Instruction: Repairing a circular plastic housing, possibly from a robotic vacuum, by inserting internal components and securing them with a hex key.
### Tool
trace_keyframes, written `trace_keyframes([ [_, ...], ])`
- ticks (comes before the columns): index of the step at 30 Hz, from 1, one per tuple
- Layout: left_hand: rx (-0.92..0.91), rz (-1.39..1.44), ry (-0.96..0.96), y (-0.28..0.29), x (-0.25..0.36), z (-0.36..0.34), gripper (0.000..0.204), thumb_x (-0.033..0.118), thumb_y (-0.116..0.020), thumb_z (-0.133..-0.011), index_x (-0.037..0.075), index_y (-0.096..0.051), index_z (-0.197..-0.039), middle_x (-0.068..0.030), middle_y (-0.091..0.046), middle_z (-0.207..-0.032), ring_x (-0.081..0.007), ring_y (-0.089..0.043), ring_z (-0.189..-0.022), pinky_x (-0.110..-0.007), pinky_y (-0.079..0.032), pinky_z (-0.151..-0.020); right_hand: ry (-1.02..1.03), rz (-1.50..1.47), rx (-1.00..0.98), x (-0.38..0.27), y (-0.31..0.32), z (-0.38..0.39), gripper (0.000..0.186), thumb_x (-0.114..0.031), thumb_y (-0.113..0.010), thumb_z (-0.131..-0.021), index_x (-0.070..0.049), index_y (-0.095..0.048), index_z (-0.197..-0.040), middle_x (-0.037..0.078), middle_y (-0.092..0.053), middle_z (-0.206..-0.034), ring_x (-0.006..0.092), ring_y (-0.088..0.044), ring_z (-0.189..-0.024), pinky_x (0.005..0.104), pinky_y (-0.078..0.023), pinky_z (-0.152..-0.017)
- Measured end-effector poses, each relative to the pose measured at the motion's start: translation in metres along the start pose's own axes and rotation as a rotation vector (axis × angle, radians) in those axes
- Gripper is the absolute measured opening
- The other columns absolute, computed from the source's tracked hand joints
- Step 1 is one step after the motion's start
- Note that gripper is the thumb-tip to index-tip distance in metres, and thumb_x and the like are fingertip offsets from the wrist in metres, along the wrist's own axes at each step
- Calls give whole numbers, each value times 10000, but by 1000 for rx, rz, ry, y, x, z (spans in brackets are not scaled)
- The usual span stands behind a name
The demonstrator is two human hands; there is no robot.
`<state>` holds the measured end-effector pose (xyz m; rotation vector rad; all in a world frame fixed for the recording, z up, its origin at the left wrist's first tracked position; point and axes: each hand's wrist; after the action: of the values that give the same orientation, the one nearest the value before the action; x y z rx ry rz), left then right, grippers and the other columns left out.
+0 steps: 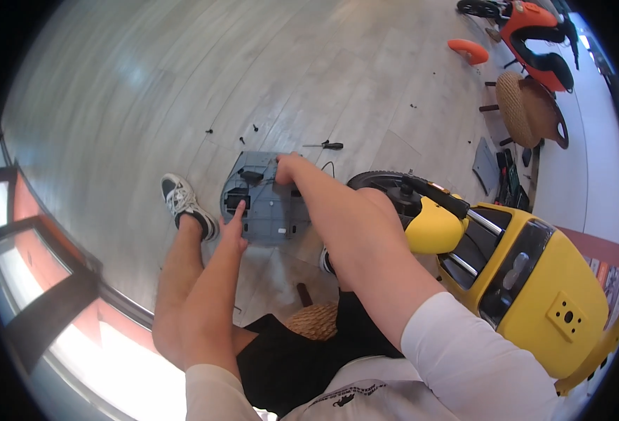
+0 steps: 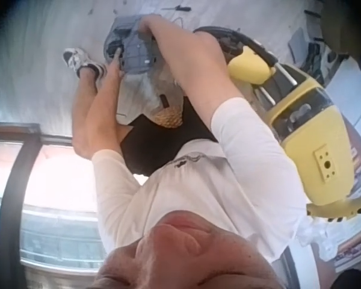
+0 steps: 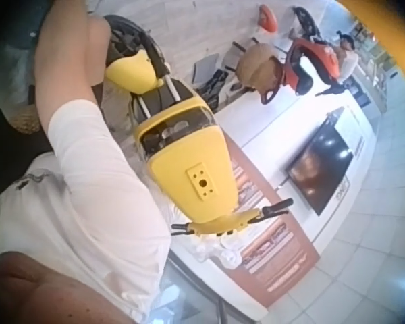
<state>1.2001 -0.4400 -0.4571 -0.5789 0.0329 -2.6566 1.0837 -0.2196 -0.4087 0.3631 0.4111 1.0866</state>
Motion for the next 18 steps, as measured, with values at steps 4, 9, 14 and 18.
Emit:
trace_keyframes([
  [4,-107,96,143,24,10,-24,1108,325,-952,-747,171,-261,-1599,-149,-496,-1517,-409,-579,-1275,-690,-465,-997,22,15,37,-16,12,20,702,-116,-719,-818,-125,-541,-1497,177,-391,-1620,421,-503,-1406,577,-485,-1090],
  [9,-250,92,169,-5,54,16,909,311,-897,-824,161,-341,-1528,-129,-578,-1418,-417,-641,-1169,-738,-468,-926,86,125,294,-37,65,97,560,-146,-677,-815,-229,-646,-1369,184,-590,-1371,373,-622,-1259,463,-532,-1040],
  [14,-334,138,-203,-57,135,143,781,308,-877,-848,149,-421,-1463,-158,-604,-1336,-375,-653,-1154,-663,-542,-868,342,98,688,-34,145,200,467,-149,-629,-869,-217,-668,-1328,115,-617,-1333,361,-657,-1188,483,-544,-973],
  [18,-367,22,-577,-59,154,313,517,345,-755,-946,117,-550,-1363,-84,-627,-1320,-267,-616,-1212,-563,-530,-951,461,187,967,-47,184,361,476,-157,-531,-919,-237,-641,-1375,86,-634,-1302,348,-677,-1125,468,-548,-943],
])
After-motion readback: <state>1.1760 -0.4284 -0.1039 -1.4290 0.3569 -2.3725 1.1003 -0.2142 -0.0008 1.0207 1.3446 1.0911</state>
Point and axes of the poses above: each hand's wrist, its own z-axis away from the middle knuckle, its own y-axis out of the back of the hand, x = y × z
